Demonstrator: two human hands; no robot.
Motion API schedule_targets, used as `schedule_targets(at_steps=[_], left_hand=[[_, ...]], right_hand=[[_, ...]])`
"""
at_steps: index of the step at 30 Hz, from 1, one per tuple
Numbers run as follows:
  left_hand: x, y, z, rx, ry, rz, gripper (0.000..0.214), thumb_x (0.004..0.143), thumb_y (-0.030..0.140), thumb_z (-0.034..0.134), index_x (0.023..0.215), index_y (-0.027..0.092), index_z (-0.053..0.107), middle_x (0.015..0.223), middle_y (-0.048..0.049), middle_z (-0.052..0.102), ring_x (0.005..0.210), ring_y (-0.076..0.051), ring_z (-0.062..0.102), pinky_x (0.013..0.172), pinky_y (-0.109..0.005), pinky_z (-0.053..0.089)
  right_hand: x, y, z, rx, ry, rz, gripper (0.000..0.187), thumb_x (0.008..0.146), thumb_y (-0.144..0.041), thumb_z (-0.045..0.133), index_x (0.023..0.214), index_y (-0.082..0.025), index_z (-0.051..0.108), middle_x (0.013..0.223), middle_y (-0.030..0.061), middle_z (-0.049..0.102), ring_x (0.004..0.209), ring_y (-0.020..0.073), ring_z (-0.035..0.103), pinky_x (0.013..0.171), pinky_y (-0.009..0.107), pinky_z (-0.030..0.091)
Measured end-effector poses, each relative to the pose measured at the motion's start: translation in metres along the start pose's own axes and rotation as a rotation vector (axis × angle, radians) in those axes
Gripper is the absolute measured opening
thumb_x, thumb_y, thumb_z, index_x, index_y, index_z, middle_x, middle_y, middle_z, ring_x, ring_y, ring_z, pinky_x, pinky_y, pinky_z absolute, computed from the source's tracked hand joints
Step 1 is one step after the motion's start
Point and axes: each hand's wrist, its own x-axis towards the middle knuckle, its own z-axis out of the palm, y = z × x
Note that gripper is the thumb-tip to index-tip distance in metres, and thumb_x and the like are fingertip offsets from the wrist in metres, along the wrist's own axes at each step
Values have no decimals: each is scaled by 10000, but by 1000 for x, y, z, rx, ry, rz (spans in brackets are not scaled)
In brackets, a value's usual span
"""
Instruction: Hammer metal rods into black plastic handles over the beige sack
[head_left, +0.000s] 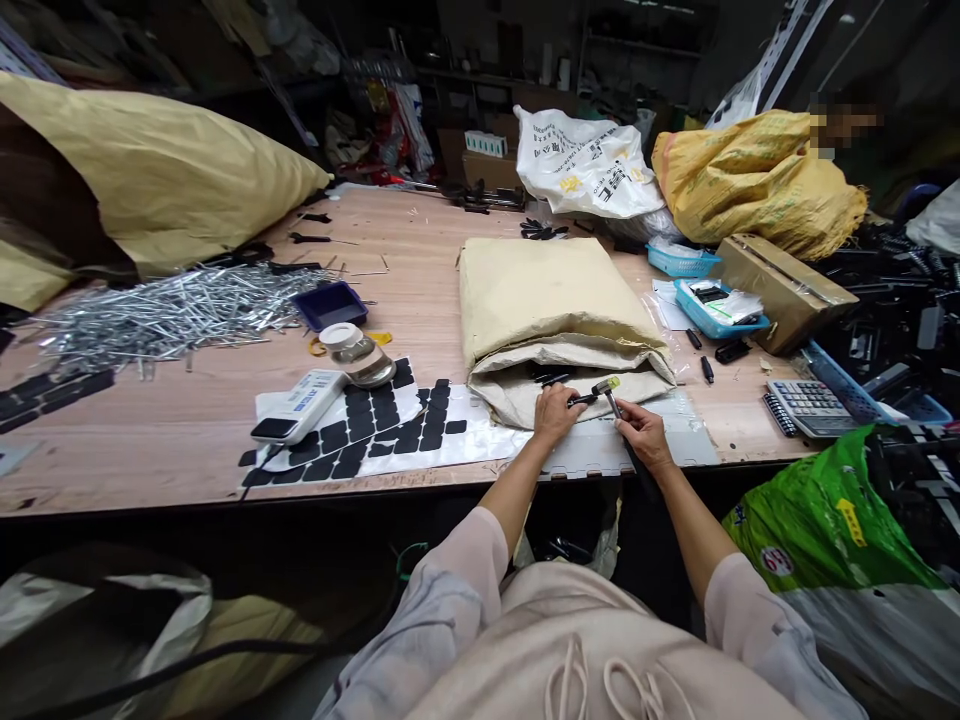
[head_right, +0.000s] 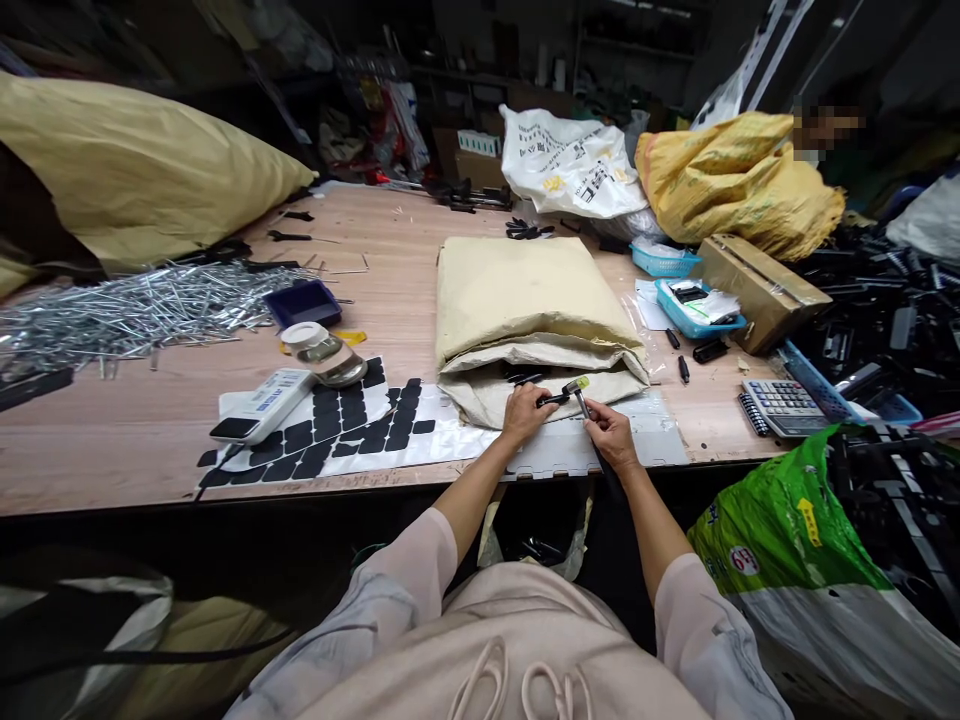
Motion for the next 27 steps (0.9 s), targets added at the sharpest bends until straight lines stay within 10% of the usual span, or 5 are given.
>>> schedule_targets(at_steps=[17,21,27], left_hand=[[-9,6,-11,-26,79,108,163,903,355,643,978,222,700,993,-54,636,998,-222,530,911,-362,408],[-67,16,-21,-139,133,398,223,949,396,553,1011,211,662,956,-77,634,929,-212,562,859,-359,455],[-170,-3,2,-69,-218,622,282,993,411,467,1108,212,629,886,-59,652,805,-179,633,732,-304,490]], right_hand=[[8,0,2,267,77,51,477,747,-355,688,1179,-154,711,660,-27,641,449,113,526,474,267,419],[9,0,2,280,56,54,470,751,-346,684,1177,-148,710,657,-29,646,445,111,528,475,264,410],[8,1,2,289,38,55,475,741,-347,686,1169,-141,706,661,-29,643,433,104,519,463,260,406]])
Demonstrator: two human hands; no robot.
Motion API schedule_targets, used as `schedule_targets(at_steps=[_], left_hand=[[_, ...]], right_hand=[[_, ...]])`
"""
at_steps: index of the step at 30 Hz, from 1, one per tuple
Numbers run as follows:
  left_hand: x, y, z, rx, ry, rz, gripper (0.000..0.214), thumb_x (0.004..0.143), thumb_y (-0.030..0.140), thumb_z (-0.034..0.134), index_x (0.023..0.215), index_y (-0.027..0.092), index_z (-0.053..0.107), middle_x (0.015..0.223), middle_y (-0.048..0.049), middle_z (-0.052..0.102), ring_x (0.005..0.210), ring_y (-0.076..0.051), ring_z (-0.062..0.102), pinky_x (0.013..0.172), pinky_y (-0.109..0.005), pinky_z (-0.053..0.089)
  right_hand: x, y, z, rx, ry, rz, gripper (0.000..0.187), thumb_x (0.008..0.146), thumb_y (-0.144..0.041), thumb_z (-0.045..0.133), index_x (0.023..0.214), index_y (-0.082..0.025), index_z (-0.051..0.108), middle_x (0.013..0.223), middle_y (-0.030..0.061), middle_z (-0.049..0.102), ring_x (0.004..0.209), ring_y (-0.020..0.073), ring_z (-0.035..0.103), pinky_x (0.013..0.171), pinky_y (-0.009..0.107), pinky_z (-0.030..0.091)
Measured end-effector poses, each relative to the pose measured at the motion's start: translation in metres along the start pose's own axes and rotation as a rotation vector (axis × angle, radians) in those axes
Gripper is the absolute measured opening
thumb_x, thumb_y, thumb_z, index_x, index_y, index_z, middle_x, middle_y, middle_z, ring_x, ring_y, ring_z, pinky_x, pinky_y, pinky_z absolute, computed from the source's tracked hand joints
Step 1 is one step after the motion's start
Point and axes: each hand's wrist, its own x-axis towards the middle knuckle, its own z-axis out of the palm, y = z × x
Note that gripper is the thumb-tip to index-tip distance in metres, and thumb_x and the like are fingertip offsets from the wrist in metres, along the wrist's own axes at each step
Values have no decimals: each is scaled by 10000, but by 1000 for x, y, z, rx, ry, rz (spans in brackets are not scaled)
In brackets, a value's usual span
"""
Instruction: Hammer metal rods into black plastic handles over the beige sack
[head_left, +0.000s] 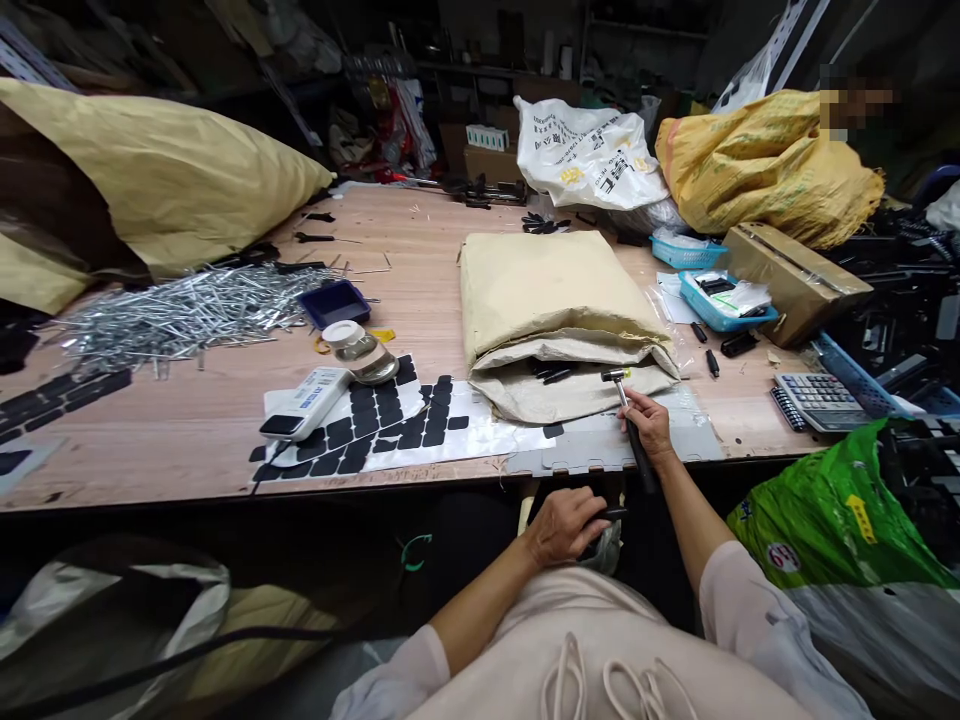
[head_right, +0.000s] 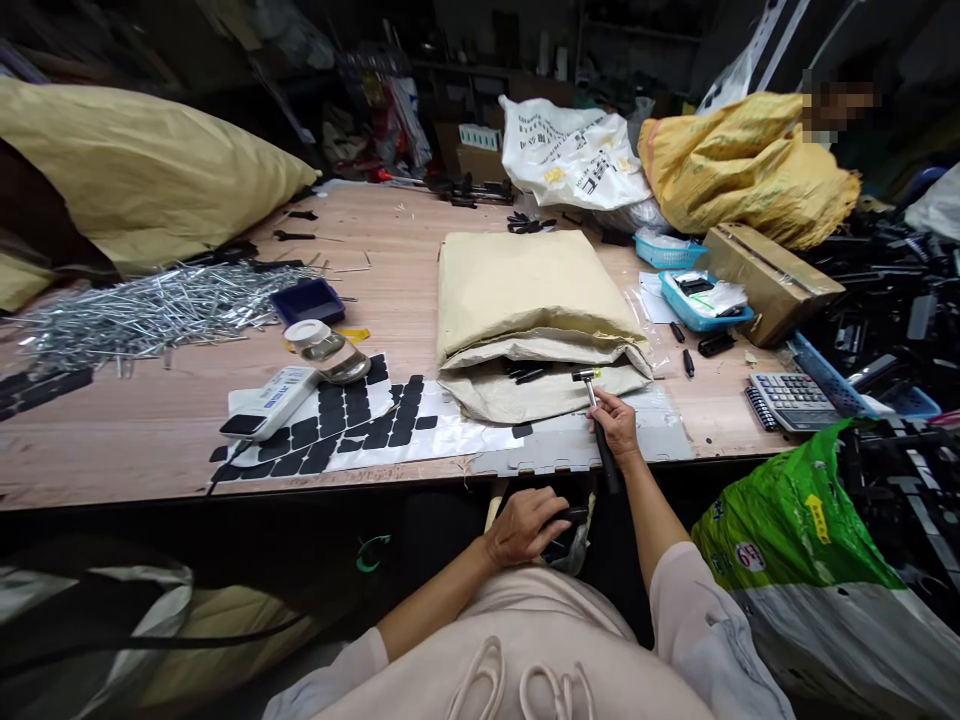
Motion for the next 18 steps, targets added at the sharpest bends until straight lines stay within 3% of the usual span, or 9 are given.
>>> schedule_targets(at_steps=[3,5,7,9,11,13,16,18], left_hand=[[-19,-10,14,77,-215,-292,286,1001,389,444,1140,221,629,957,-63,677,858,-188,669,769,-298,506],[-20,-16,12,100,-401,-460,298,958,391,525,1179,226,636,1018,-76,694,921,-221,681,797,-313,510],[-13,-15,1,51,-577,-451,320,890,403,627,1156,233,674,1055,-81,704,964,-250,681,802,-318,506],[1,-12,-17,-73,-640,-305,306,858,417,671,1117,257,708,1074,-61,711,983,-243,676,803,-299,498],[24,-13,-36,-189,-539,-184,295,883,433,648,1129,286,713,1074,-33,714,984,-211,667,818,-276,489],[54,-23,-55,-199,-316,-193,288,923,422,601,1155,288,706,1044,-22,707,953,-182,654,842,-268,483],[99,-56,-76,51,87,-466,303,944,359,570,1200,246,688,1030,-54,657,899,-184,621,832,-296,484],[121,-82,-84,234,211,-605,308,924,324,599,1201,221,689,1088,-84,615,989,-220,593,858,-319,481]], right_hand=[[-1,-2,1,-4,-5,4,471,736,-343,692,1162,-141,708,659,-32,634,433,102,516,457,258,403],[-2,-4,2,-8,-9,8,465,733,-332,696,1158,-143,710,660,-34,631,437,101,514,457,257,406],[-3,-5,3,-1,-15,14,458,730,-319,698,1153,-146,713,660,-36,629,437,102,517,453,256,403],[-3,-5,3,9,-18,16,454,726,-312,698,1150,-149,716,656,-38,628,433,103,519,445,256,397],[-3,-4,3,15,-17,16,452,721,-306,697,1145,-151,719,653,-38,627,430,104,521,439,255,391],[-2,-2,3,17,-19,19,453,712,-302,697,1138,-151,722,646,-40,625,425,105,520,432,253,386],[-1,0,4,17,-13,24,471,704,-307,695,1147,-149,718,633,-44,623,417,105,515,428,256,395],[0,1,4,12,-2,24,485,706,-320,690,1158,-146,715,628,-45,626,415,106,509,433,262,414]])
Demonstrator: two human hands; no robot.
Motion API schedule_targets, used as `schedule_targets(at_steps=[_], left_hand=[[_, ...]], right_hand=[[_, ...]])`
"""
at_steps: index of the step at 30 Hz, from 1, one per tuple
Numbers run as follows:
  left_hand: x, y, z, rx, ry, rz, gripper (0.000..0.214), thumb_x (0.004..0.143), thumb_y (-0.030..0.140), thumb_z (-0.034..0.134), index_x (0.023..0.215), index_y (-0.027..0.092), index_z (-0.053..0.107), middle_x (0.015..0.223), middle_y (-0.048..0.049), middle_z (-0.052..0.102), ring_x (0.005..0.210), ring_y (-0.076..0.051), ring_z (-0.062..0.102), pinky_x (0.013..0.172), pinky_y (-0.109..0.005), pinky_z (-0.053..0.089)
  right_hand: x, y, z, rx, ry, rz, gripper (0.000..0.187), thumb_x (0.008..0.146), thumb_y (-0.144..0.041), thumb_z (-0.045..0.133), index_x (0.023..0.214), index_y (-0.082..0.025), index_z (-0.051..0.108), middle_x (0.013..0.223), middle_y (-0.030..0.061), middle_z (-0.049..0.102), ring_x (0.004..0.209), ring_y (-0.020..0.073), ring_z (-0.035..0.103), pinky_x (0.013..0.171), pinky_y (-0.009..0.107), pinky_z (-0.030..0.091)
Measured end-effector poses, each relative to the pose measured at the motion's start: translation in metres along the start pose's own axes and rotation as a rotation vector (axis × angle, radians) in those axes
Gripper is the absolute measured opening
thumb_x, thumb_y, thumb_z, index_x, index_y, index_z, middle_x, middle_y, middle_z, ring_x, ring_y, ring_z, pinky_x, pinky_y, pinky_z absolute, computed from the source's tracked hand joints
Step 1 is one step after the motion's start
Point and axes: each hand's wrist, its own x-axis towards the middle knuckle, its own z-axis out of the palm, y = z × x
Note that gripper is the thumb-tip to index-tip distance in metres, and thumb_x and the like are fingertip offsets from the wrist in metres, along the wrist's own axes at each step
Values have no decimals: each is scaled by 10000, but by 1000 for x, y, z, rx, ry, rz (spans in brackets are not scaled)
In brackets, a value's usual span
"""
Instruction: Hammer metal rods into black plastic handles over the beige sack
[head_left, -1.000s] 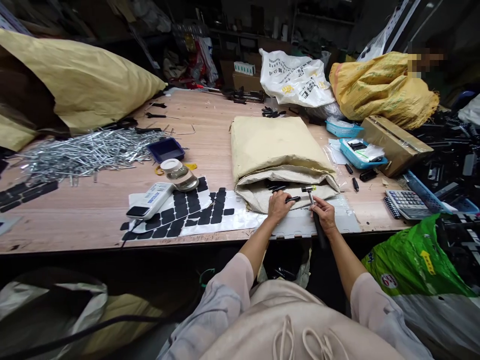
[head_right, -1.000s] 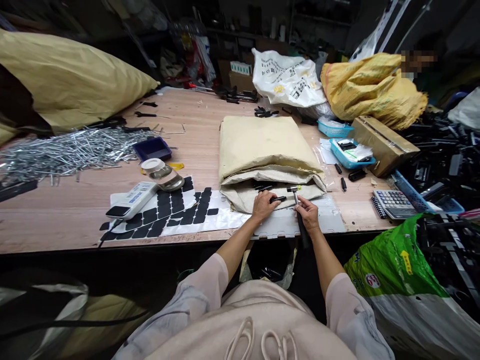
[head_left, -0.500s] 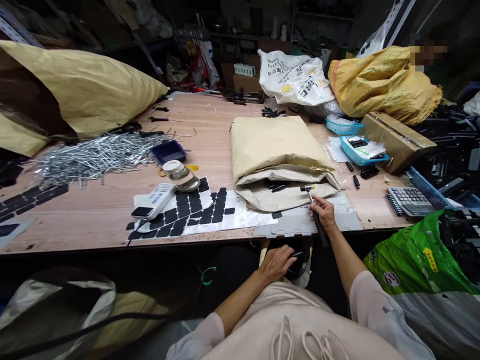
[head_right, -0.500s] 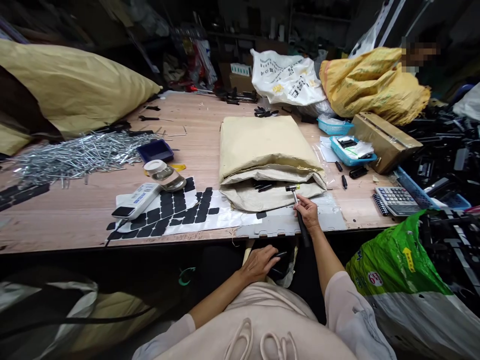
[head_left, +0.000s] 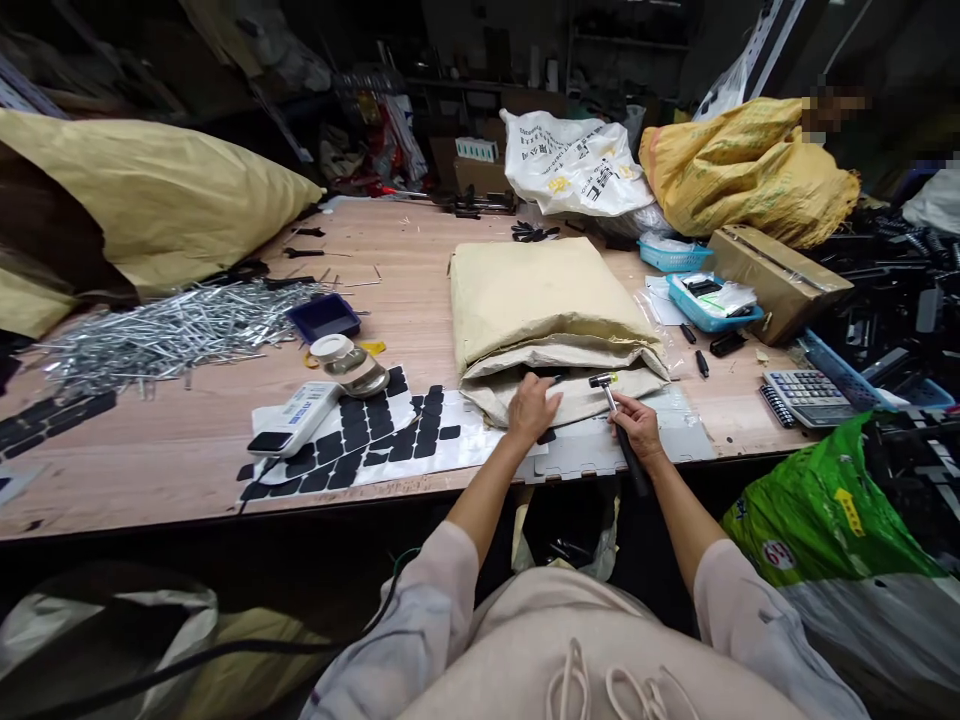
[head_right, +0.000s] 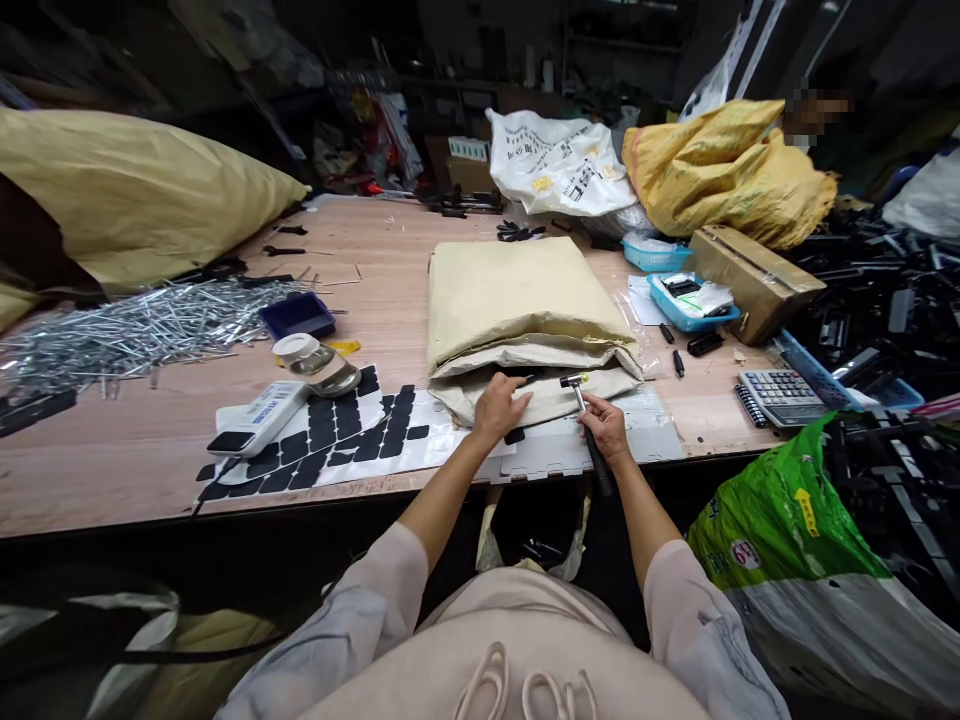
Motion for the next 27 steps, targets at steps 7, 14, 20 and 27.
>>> schedule_targets(at_steps=[7,14,20,27], left_hand=[[32,-20,24,120,-48,-24,237,897,328,639,1086,225,739,1079,-91,593,1045,-244,542,888,-329,447],[13,-11,39,-35,-21,-85,268,838,392,709,1088,299,743,1001,-37,653,1049,-239,542,898,-344,393],[15,-14,40,-86,-21,-76,205,827,370,725,1016,294,750,973,-23,661,1023,-223,542,905,-347,374],[15,-13,37,-113,-64,-68,216,814,368,736,1024,317,748,998,-13,652,1046,-221,530,909,-347,361]], right_hand=[[2,3,0,18,13,-2,493,719,-324,679,1172,-132,710,631,-31,647,427,116,525,449,267,426],[-2,2,2,-44,-13,4,515,715,-326,695,1198,-147,706,638,-46,599,453,109,511,440,259,434],[-4,7,5,-113,-30,44,544,707,-339,707,1216,-146,706,658,-53,517,492,95,451,430,244,440],[4,3,9,-229,-31,-37,525,721,-346,703,1205,-143,720,684,-39,507,535,91,423,480,232,414]])
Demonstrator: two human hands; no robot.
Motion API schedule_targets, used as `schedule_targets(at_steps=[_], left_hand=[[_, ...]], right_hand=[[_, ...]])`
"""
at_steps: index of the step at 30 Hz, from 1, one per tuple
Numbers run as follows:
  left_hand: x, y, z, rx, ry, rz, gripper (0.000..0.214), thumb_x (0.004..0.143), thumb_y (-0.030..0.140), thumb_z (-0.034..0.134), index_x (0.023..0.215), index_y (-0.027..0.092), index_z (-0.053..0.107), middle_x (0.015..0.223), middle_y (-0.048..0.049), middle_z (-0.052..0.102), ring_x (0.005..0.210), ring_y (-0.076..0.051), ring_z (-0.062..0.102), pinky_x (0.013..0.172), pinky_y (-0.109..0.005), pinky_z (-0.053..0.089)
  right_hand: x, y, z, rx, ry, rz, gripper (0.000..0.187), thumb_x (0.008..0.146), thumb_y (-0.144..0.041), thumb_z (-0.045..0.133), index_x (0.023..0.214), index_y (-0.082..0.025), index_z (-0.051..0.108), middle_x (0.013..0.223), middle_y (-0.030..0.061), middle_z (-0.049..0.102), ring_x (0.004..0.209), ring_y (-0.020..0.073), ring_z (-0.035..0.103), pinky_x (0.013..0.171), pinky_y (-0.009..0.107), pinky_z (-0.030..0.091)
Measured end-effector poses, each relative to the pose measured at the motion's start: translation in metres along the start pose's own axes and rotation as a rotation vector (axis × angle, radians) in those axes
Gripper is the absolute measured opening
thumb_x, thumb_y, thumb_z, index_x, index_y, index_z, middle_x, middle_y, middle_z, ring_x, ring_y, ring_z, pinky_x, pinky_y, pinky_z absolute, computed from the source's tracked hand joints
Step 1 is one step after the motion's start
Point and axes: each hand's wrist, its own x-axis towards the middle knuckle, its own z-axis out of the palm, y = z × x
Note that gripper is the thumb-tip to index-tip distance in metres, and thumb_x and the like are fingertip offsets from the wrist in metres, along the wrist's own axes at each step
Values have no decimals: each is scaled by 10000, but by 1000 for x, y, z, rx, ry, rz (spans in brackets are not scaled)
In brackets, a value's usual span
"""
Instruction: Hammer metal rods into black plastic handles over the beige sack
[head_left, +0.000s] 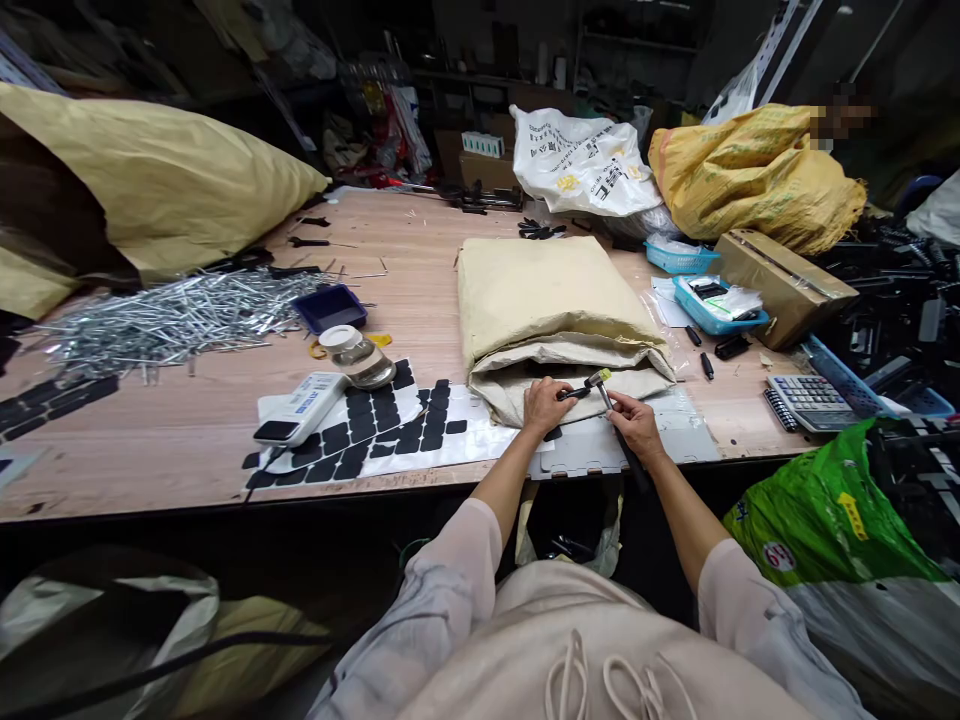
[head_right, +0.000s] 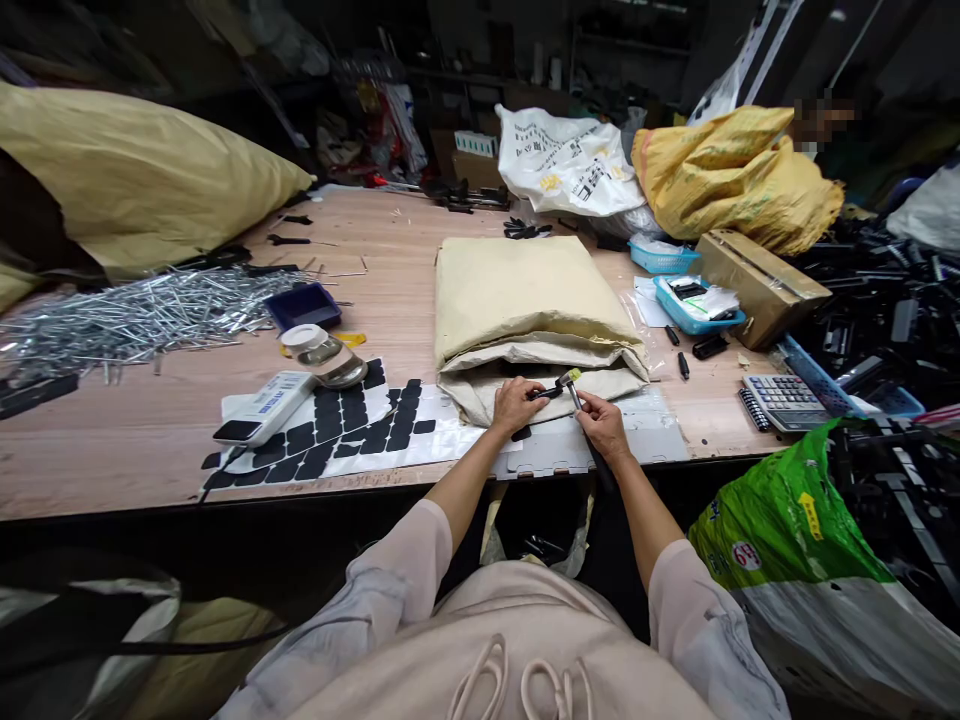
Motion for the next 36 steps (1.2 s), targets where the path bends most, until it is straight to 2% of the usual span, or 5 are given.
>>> schedule_targets(at_steps=[7,16,22,27,36], left_hand=[[2,0,0,-36,-2,-29,202,784,344,758,983,320,734,973,8,652,1027,-212,536,902,-344,363],[3,2,-2,-46,-18,-49,214,785,343,755,998,330,749,1003,2,662,1064,-227,533,930,-360,364],[3,2,-2,-67,-14,-51,206,781,355,758,985,331,758,993,3,661,1056,-224,529,940,-360,359],[2,2,-2,-68,-9,-58,202,784,363,756,981,318,761,1012,-2,670,1059,-225,527,940,-361,357],[-3,6,-8,-33,-3,-4,187,837,368,707,1000,285,744,1017,-27,665,1068,-238,528,946,-372,374]], right_hand=[[5,-16,0,10,-10,-20,544,728,-360,712,1230,-150,712,677,-44,487,519,86,403,477,234,387],[2,-3,2,-62,-59,-22,498,738,-336,691,1196,-143,732,678,-37,499,529,82,385,474,218,350],[-1,-8,6,-7,-63,-27,514,749,-339,698,1232,-165,719,734,-23,537,529,82,414,481,227,396],[-4,-6,10,-4,-108,11,499,729,-336,709,1199,-171,733,729,-28,557,500,70,404,452,218,370],[4,-5,1,215,85,12,469,728,-358,686,1148,-153,714,657,-30,640,457,112,523,492,278,437]])
